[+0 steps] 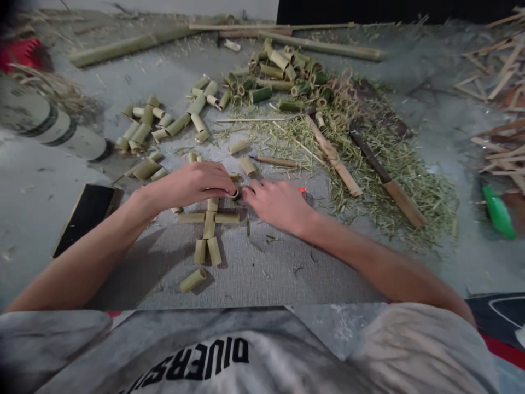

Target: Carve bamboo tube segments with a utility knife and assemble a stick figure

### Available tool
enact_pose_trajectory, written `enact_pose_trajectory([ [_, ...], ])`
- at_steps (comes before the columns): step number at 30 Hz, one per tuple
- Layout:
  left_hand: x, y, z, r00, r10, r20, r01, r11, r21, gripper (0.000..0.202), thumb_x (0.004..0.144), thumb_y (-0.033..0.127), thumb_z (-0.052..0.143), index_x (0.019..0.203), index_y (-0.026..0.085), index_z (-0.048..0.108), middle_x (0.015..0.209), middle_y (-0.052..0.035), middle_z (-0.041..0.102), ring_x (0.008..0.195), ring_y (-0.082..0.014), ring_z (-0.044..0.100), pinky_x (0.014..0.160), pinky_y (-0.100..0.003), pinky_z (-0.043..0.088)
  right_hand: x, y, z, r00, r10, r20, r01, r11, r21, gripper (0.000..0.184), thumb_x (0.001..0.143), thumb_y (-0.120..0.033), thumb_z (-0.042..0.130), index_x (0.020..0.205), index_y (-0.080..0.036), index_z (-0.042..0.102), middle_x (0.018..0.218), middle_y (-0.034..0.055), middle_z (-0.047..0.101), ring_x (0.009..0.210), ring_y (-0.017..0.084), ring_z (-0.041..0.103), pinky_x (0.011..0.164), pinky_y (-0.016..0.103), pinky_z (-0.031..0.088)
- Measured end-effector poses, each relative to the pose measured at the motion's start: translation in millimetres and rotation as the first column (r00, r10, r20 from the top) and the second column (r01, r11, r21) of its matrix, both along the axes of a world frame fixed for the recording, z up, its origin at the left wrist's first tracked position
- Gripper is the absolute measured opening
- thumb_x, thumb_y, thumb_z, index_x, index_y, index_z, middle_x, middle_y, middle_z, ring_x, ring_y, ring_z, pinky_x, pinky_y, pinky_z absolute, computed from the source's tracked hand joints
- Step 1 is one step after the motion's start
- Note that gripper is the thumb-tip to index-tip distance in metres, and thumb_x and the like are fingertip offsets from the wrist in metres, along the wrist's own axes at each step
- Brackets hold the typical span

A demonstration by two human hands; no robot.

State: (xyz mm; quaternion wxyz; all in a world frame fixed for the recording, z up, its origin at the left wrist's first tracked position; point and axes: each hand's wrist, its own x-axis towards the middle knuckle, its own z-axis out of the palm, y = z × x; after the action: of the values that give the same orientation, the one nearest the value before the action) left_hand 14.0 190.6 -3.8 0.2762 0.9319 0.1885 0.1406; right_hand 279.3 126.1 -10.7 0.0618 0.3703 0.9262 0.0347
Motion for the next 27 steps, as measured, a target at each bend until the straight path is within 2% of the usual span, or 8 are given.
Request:
enact_pose_trajectory([
  [4, 0.6, 1.4, 0.4, 1.000, -0.010, 0.009, 0.011, 1.000, -0.028, 0.024, 0.114, 0.027, 0.059, 0.108, 0.025, 0.082, 0.104, -0.0078, 0.086, 0.102, -0.0250, 0.076, 0.089, -0.037, 0.057, -2.2, -3.5, 3.8, 0.998, 0.002, 0.062, -0.001, 1.000, -0.013, 0.039, 0.112, -0.008, 0.038, 0.132, -0.016, 0.071, 0.114, 0.0138, 0.077, 0.092, 0.025, 0.072, 0.060, 0.039, 0.025],
  [8, 0.6, 3.7, 0.2, 1.000, -0.010, 0.008, 0.010, 1.000, -0.018, 0.026, 0.115, 0.030, 0.057, 0.108, 0.024, 0.082, 0.103, -0.0086, 0.086, 0.104, -0.0259, 0.076, 0.089, -0.038, 0.057, -9.4, -11.0, 8.9, 0.994, -0.075, 0.077, 0.079, 0.996, -0.046, 0.041, 0.111, -0.006, 0.035, 0.130, -0.017, 0.069, 0.119, 0.0162, 0.076, 0.096, 0.027, 0.074, 0.063, 0.038, 0.034],
  [11, 0.1, 5.5, 0.6, 0.999, -0.031, -0.011, 0.031, 0.999, -0.010, 0.026, 0.115, 0.030, 0.057, 0.109, 0.025, 0.082, 0.104, -0.0084, 0.086, 0.105, -0.0260, 0.077, 0.091, -0.037, 0.058, -14.6, -16.2, 11.8, 0.988, -0.123, 0.091, 0.129, 0.989, -0.068, 0.042, 0.110, -0.005, 0.033, 0.128, -0.018, 0.069, 0.117, 0.0168, 0.076, 0.091, 0.026, 0.074, 0.063, 0.038, 0.036],
  [14, -0.4, 6.0, 1.4, 0.999, -0.045, -0.016, 0.045, 0.999, 0.014, 0.027, 0.116, 0.029, 0.056, 0.112, 0.024, 0.081, 0.107, -0.0086, 0.087, 0.105, -0.0264, 0.076, 0.091, -0.038, 0.058, -12.6, -15.8, 9.1, 0.991, -0.105, 0.088, 0.108, 0.993, -0.036, 0.041, 0.109, -0.004, 0.035, 0.126, -0.018, 0.070, 0.113, 0.0152, 0.076, 0.089, 0.025, 0.072, 0.063, 0.038, 0.034],
  [17, -0.8, 4.1, 2.8, 0.998, -0.049, -0.028, 0.050, 0.996, 0.067, 0.027, 0.117, 0.030, 0.056, 0.114, 0.023, 0.082, 0.108, -0.0092, 0.087, 0.108, -0.0280, 0.076, 0.091, -0.040, 0.058, -1.8, -8.5, -0.1, 0.999, -0.028, 0.018, 0.028, 1.000, 0.013, 0.036, 0.113, -0.011, 0.039, 0.124, -0.017, 0.073, 0.109, 0.0126, 0.077, 0.091, 0.024, 0.070, 0.066, 0.038, 0.033],
  [21, -0.9, 0.4, 3.7, 0.999, -0.023, -0.042, 0.027, 0.994, 0.103, 0.029, 0.117, 0.028, 0.054, 0.110, 0.023, 0.082, 0.104, -0.0086, 0.086, 0.107, -0.0278, 0.075, 0.087, -0.039, 0.058, 14.1, 2.4, -12.2, 0.988, 0.073, -0.136, -0.060, 0.993, 0.099, 0.039, 0.120, -0.031, 0.041, 0.110, -0.016, 0.075, 0.101, 0.0109, 0.077, 0.091, 0.024, 0.069, 0.068, 0.038, 0.033],
  [24, -0.8, -0.3, 2.5, 1.000, -0.023, -0.021, 0.025, 0.995, 0.101, 0.028, 0.116, 0.027, 0.056, 0.107, 0.023, 0.082, 0.102, -0.0082, 0.086, 0.105, -0.0271, 0.074, 0.086, -0.038, 0.057, 16.5, 4.1, -14.9, 0.977, 0.083, -0.196, -0.052, 0.986, 0.157, 0.039, 0.119, -0.032, 0.043, 0.109, -0.015, 0.076, 0.100, 0.0110, 0.077, 0.088, 0.023, 0.067, 0.069, 0.038, 0.032],
  [27, -0.4, 1.1, 0.9, 1.000, -0.025, 0.006, 0.025, 0.996, 0.086, 0.025, 0.115, 0.026, 0.059, 0.105, 0.023, 0.082, 0.100, -0.0082, 0.085, 0.103, -0.0267, 0.074, 0.083, -0.037, 0.055, 12.3, 1.3, -13.9, 0.978, 0.049, -0.205, -0.021, 0.990, 0.136, 0.039, 0.120, -0.033, 0.043, 0.109, -0.015, 0.076, 0.099, 0.0112, 0.077, 0.084, 0.023, 0.065, 0.070, 0.038, 0.031],
])
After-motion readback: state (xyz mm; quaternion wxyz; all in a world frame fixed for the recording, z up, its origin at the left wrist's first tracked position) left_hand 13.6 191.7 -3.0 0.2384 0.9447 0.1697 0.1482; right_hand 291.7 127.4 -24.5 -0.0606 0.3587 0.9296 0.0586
